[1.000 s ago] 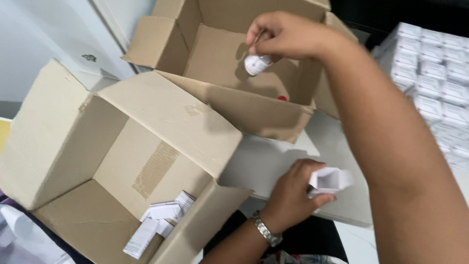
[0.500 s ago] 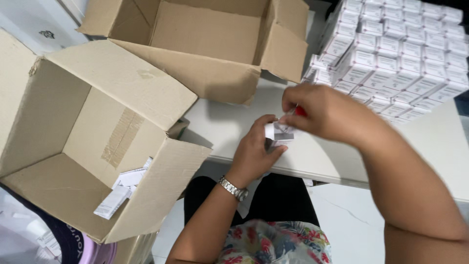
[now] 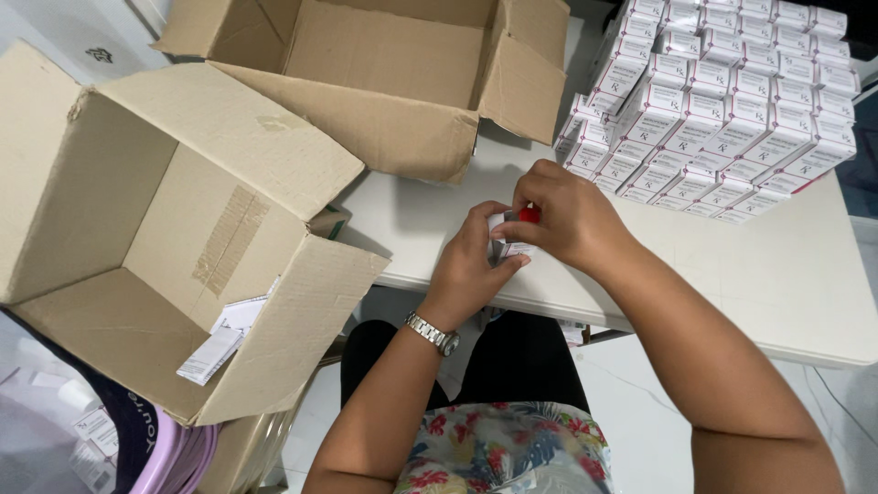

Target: The person repeatedly opens small white boxes, inserts a small bottle with a red cap and a folded paper insert, closes the boxes, and stacks them on the table. The person also places bottles into a larger cardboard box and discards loose papers into a pink basket.

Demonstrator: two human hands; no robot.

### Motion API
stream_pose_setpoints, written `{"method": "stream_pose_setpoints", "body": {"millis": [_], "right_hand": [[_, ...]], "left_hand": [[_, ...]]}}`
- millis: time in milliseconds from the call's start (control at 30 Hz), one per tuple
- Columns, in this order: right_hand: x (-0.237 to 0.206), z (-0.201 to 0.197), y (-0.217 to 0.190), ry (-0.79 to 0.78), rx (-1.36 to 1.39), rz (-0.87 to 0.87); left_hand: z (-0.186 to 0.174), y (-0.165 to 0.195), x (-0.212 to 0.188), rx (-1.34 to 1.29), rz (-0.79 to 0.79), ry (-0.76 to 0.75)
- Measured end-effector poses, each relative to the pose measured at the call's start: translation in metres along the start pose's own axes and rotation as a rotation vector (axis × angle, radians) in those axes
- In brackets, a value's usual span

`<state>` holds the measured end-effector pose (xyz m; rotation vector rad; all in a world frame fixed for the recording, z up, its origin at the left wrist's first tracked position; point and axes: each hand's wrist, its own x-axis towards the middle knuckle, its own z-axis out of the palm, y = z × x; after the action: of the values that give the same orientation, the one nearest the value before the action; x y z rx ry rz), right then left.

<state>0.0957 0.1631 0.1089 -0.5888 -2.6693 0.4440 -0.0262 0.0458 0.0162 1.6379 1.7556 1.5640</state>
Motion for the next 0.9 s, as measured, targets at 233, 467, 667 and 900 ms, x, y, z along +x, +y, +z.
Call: {"method": "stream_pose_setpoints", "body": {"millis": [233,467,667,900], "right_hand": [[-0.014,-0.001,0.010,0.153,0.139,-0.025],[-0.057,-0.011,0.003,0.417,-0.016,-0.288],[-0.084,0.019,-0.031,0.446,0.099,-0.457],[-0.068,0.052,-0.051,0.257,0.357,-0.641]], "left_hand": [[0.000,-0.001,0.001,-0.041,-0.013,-0.001],[-0.005,0.028,-0.024,0.153,0.406,0.410],[-0.094,0.064,-0.081,0.502,0.398,0.386],[-0.235,0.041,-0.089,1.127,-0.714,-0.014]]}}
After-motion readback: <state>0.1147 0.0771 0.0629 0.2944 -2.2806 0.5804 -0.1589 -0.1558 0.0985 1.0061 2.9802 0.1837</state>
